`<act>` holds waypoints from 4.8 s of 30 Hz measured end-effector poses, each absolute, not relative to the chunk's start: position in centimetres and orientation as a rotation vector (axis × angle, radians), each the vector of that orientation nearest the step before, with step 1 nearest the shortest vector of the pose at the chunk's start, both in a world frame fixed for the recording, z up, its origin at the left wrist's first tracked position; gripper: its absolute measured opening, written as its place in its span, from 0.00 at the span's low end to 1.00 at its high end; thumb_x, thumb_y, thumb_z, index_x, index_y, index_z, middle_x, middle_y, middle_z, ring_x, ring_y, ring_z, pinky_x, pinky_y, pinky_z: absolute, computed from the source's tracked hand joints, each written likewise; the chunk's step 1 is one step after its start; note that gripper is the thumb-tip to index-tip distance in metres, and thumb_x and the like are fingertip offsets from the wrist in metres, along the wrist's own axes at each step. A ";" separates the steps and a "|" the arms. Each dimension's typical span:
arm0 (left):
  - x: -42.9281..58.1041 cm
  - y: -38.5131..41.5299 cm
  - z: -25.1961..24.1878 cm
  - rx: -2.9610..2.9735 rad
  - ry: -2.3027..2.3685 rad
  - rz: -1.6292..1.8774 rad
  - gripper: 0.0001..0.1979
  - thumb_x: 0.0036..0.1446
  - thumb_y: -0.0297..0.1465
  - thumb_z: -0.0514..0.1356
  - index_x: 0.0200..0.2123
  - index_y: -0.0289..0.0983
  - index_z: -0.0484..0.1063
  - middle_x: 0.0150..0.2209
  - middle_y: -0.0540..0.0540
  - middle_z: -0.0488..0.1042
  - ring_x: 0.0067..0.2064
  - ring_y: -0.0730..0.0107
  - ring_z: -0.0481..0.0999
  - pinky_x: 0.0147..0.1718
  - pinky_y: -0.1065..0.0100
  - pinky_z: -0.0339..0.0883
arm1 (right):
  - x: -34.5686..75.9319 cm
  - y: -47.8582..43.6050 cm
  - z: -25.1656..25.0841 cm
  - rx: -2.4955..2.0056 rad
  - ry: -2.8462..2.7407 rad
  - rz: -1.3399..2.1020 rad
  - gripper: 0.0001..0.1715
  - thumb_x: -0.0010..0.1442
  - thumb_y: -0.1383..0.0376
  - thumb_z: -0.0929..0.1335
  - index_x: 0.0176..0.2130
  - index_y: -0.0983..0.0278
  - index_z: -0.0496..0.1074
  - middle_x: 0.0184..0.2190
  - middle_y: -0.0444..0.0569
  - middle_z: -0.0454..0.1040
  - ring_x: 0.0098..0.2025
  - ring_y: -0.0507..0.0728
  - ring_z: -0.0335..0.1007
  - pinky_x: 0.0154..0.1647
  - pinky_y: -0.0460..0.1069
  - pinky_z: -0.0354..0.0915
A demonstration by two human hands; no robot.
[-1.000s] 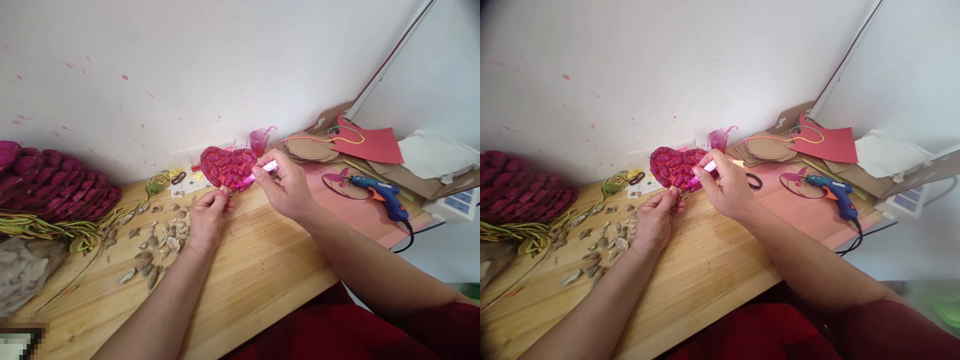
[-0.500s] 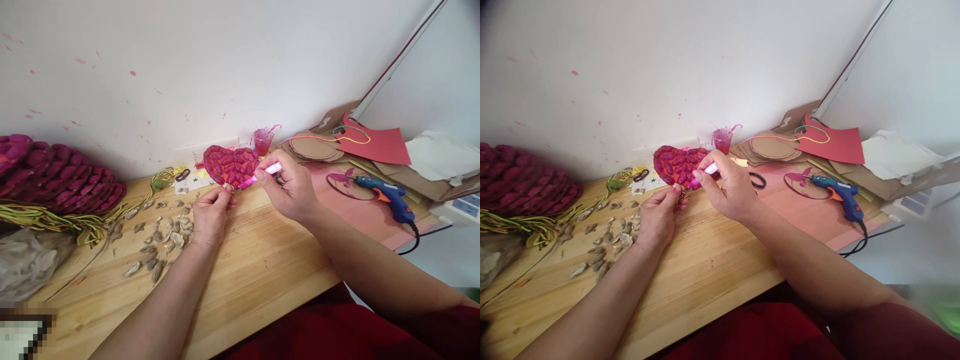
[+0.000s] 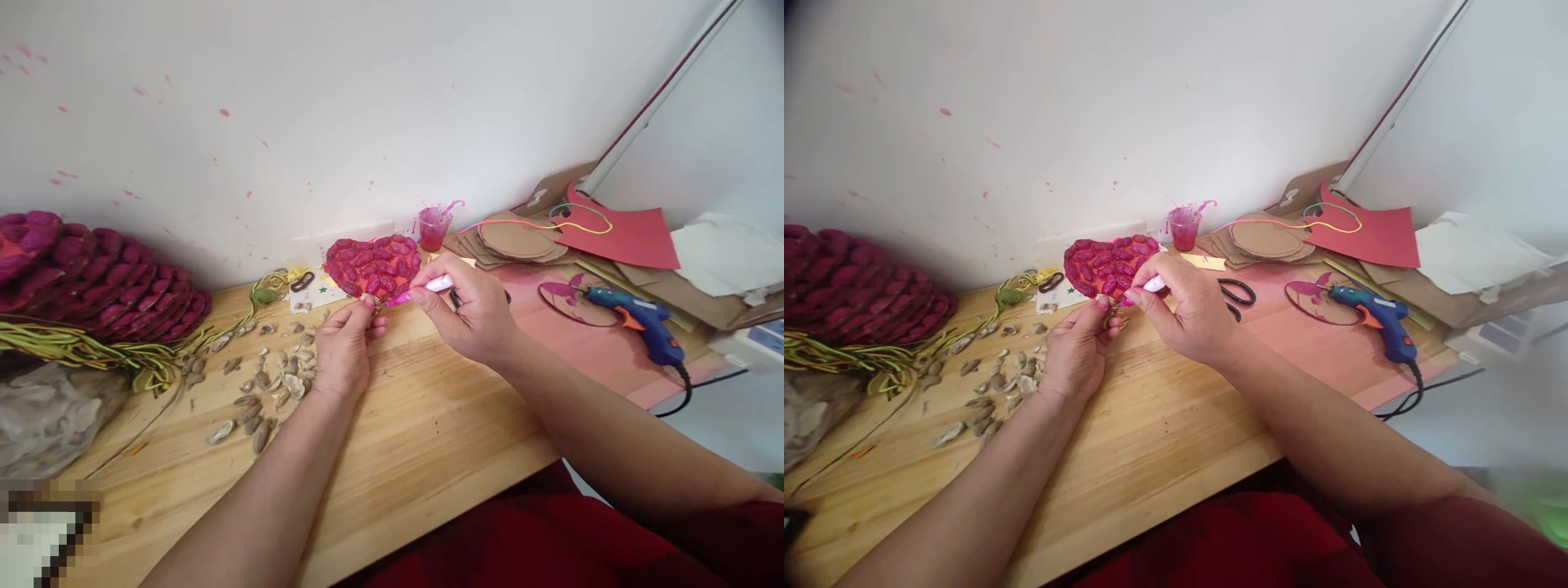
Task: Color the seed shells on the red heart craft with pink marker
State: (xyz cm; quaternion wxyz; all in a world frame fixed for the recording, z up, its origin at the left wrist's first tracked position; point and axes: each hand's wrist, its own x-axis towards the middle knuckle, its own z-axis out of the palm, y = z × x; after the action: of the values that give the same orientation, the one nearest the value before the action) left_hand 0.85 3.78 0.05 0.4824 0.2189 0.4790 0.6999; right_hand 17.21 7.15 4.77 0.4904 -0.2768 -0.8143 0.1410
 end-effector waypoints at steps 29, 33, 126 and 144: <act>0.9 3.6 1.2 0.334 1.079 1.709 0.16 0.35 0.32 0.75 0.26 0.32 0.75 0.22 0.53 0.74 0.21 0.80 0.72 0.18 0.79 0.64 | 16.7 7.3 4.1 -0.431 -1.999 0.147 0.04 0.65 0.69 0.70 0.40 0.60 0.71 0.34 0.45 0.78 0.36 0.54 0.73 0.40 0.50 0.68; 0.9 3.6 1.4 0.340 1.093 1.708 0.15 0.35 0.32 0.75 0.26 0.32 0.76 0.22 0.52 0.74 0.20 0.79 0.72 0.18 0.79 0.65 | 16.6 7.3 4.0 -0.425 -2.023 0.099 0.04 0.66 0.69 0.70 0.41 0.60 0.72 0.34 0.45 0.79 0.37 0.55 0.73 0.40 0.50 0.68; 0.9 3.7 0.8 0.350 1.101 1.732 0.14 0.40 0.33 0.74 0.28 0.32 0.76 0.24 0.52 0.75 0.21 0.79 0.73 0.21 0.77 0.65 | 16.8 7.2 4.2 -0.474 -2.003 0.089 0.03 0.66 0.69 0.69 0.40 0.60 0.72 0.34 0.46 0.79 0.35 0.55 0.74 0.38 0.51 0.68; 0.6 3.7 1.1 0.259 1.016 1.704 0.09 0.44 0.28 0.71 0.29 0.33 0.75 0.23 0.52 0.74 0.20 0.80 0.72 0.16 0.80 0.62 | 17.1 7.7 4.3 -0.482 -1.953 0.235 0.03 0.65 0.69 0.70 0.39 0.61 0.72 0.34 0.44 0.78 0.36 0.53 0.74 0.40 0.49 0.68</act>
State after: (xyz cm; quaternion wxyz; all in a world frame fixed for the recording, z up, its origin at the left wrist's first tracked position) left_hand 0.58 3.75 1.06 0.5401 0.1089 0.4274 0.7167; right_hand 17.10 7.74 4.30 0.5296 -0.2020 -0.8179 0.0985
